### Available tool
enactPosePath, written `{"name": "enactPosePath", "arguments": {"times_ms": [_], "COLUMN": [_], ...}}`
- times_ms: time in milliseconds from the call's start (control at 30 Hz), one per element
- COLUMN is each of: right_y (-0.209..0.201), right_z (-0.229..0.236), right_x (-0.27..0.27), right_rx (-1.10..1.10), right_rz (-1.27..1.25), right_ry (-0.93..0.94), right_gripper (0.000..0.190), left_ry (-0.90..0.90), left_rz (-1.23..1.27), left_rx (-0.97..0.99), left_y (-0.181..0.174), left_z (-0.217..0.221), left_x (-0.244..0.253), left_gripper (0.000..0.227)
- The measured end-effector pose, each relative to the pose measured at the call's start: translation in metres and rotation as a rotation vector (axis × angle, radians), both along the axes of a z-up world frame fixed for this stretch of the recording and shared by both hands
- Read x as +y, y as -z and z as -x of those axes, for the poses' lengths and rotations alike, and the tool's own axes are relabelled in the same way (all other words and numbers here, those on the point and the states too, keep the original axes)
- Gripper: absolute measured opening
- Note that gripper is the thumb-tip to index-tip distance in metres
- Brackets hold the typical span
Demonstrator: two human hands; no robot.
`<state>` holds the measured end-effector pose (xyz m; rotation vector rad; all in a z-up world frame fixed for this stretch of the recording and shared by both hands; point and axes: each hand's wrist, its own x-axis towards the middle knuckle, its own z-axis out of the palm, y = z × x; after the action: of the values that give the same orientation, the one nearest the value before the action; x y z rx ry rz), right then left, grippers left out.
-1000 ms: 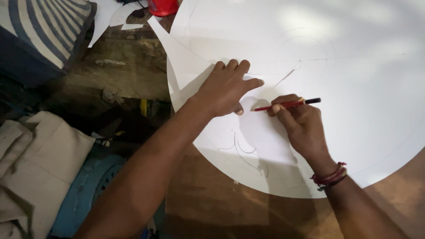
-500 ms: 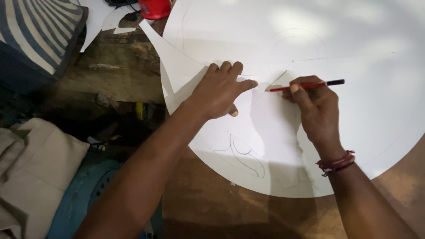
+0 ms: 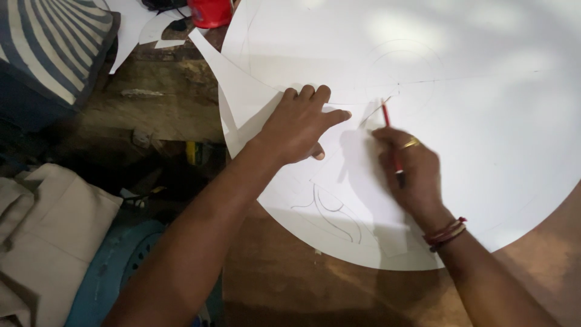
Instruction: Drawing and tracing patterns onto a large circular paper sheet using a pencil.
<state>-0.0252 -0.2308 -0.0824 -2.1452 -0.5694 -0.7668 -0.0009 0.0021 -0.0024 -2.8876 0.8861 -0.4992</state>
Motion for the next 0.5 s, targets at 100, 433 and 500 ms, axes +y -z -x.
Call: {"name": "enactPosePath", "arguments": {"times_ms": [100, 433, 500], "right_y": [-0.002, -0.005, -0.003], "right_z": [0.009, 0.010, 0.007], "right_x": [0.007, 0.007, 0.006], "right_rx": [-0.169, -0.207, -0.190], "right_rz": [0.172, 0.256, 0.246], "right_ry": [0.001, 0.018, 0.016], "right_gripper": [0.024, 0.027, 0.028], "left_ry": [0.014, -0.162, -0.291], "left_rz": [0.014, 0.617, 0.662], "left_rx": [-0.014, 0.111, 0.070], "left_y": [-0.002, 0.002, 0.028], "left_z": [0.002, 0.073, 0.115], "left_x": [-0.001, 0.048, 0.085], "left_gripper": [0.084, 0.050, 0.049]}}
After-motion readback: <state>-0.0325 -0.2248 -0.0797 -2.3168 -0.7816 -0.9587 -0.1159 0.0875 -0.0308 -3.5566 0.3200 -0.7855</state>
